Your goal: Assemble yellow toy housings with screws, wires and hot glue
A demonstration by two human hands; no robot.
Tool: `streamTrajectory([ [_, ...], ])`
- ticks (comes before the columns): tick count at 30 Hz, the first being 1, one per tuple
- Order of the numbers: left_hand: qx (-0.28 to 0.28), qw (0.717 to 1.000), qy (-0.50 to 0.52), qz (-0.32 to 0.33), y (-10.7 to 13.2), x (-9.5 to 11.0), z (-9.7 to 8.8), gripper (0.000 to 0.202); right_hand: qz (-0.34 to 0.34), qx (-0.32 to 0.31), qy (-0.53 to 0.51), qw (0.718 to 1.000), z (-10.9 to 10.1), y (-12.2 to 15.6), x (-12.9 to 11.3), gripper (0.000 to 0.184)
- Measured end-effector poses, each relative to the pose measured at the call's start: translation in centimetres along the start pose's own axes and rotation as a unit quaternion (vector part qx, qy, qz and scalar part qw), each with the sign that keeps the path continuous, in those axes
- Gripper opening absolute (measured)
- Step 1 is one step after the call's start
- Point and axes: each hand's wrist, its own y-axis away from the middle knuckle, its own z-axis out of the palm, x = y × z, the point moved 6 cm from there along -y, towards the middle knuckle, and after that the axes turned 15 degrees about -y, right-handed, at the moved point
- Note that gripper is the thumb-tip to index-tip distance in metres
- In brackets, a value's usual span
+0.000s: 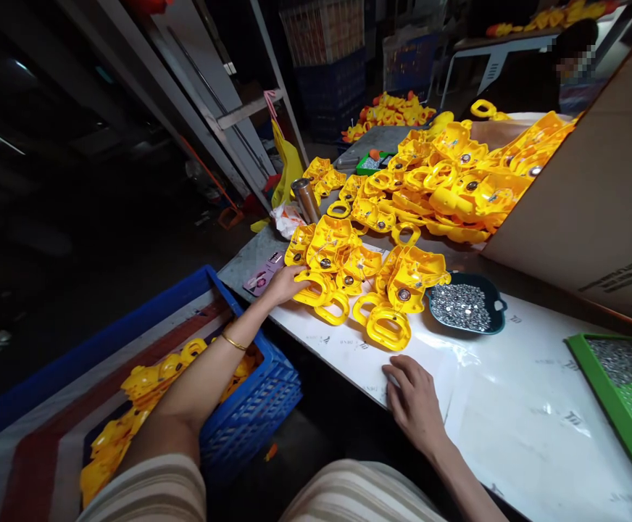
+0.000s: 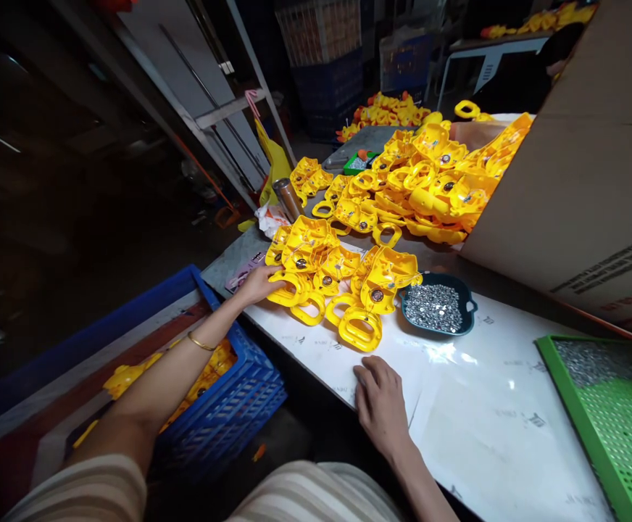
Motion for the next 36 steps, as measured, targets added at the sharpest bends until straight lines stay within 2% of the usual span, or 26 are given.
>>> streamTrajectory([
  [8,-0.025,0.999,0.033,0.0,0.2,-0.1,-0.6,0.043,0.004,0.008,-0.01,1.0,-0.2,-0.2,-0.1,0.025],
  [16,-0.006,0.995,0.099,0.001,0.3,0.0,-1.2,0.047,-0.007,0.012,-0.008,1.0,-0.1,-0.2,0.0,0.024],
  [21,-0.052,0.982,0.179,-0.013,1.2,0.0,-0.6,0.057,-0.004,0.014,-0.012,1.0,0.0,-0.1,0.1,0.023],
  [27,-0.038,0.959,0.282,-0.019,1.9,0.5,-1.1,0.074,-0.012,0.019,-0.014,1.0,0.1,0.0,0.2,0.023],
  [30,-0.015,0.949,0.316,-0.013,2.3,1.6,-2.0,0.076,-0.019,0.025,-0.025,0.999,0.3,0.0,0.5,0.023],
  [32,0.002,0.945,0.328,-0.009,2.9,3.1,-2.4,0.071,-0.023,0.037,-0.048,0.998,0.2,-0.1,0.4,0.022],
  [34,0.014,0.942,0.334,-0.003,3.9,5.4,-2.1,0.061,-0.028,0.069,-0.091,0.993,-0.6,0.0,0.0,0.022],
  [36,0.012,0.941,0.339,0.007,5.5,8.5,-0.9,0.049,-0.026,0.116,-0.146,0.982,-2.3,0.5,-0.6,0.025],
])
